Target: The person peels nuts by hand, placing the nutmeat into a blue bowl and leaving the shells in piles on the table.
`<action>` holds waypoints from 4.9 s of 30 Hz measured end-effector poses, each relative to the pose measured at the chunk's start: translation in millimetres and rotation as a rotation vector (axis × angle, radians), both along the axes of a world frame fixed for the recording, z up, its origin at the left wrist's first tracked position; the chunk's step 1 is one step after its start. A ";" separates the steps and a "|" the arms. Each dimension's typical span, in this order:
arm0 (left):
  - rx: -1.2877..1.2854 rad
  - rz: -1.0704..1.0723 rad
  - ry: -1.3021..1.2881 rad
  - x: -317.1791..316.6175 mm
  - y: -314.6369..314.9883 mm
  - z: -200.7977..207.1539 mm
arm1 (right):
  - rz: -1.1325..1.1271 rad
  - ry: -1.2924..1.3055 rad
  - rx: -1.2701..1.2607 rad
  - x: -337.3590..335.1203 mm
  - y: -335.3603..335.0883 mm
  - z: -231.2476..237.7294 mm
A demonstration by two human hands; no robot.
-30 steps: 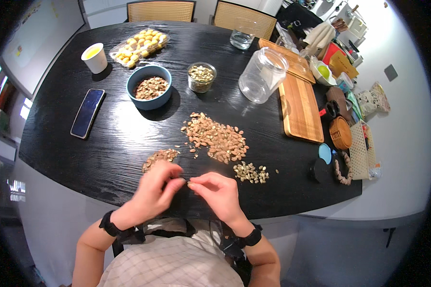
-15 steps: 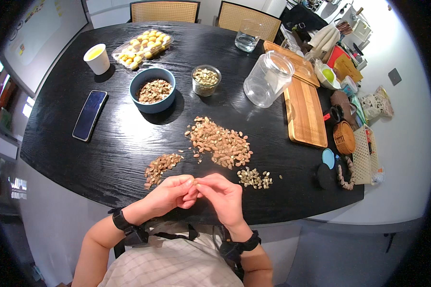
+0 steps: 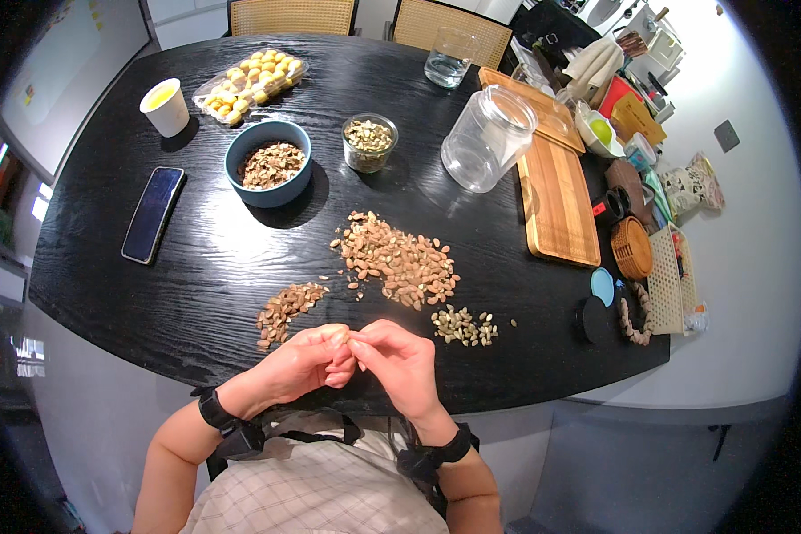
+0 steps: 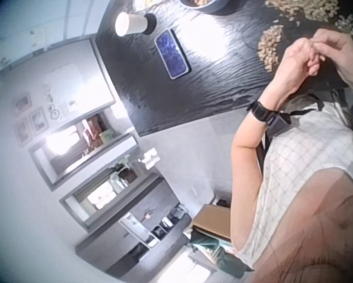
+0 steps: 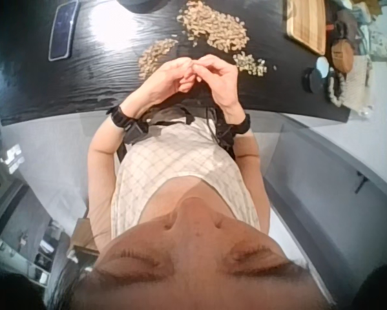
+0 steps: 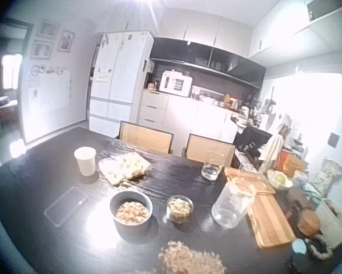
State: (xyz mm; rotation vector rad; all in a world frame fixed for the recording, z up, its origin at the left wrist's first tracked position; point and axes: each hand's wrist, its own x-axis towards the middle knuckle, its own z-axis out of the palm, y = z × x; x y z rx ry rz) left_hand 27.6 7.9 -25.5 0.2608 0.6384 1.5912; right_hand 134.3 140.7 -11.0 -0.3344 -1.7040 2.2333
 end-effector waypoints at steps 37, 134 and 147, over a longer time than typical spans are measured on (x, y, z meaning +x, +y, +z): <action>0.001 -0.164 -0.290 -6.4 -5.4 -4.0 | -0.024 -0.082 0.095 -0.4 -3.9 -2.6; -0.277 0.189 1.147 0.7 -2.2 16.4 | -0.058 -0.140 0.568 5.3 3.4 11.7; -0.336 0.142 0.717 -3.4 -4.1 3.0 | -0.068 -0.138 0.570 2.2 -0.9 13.1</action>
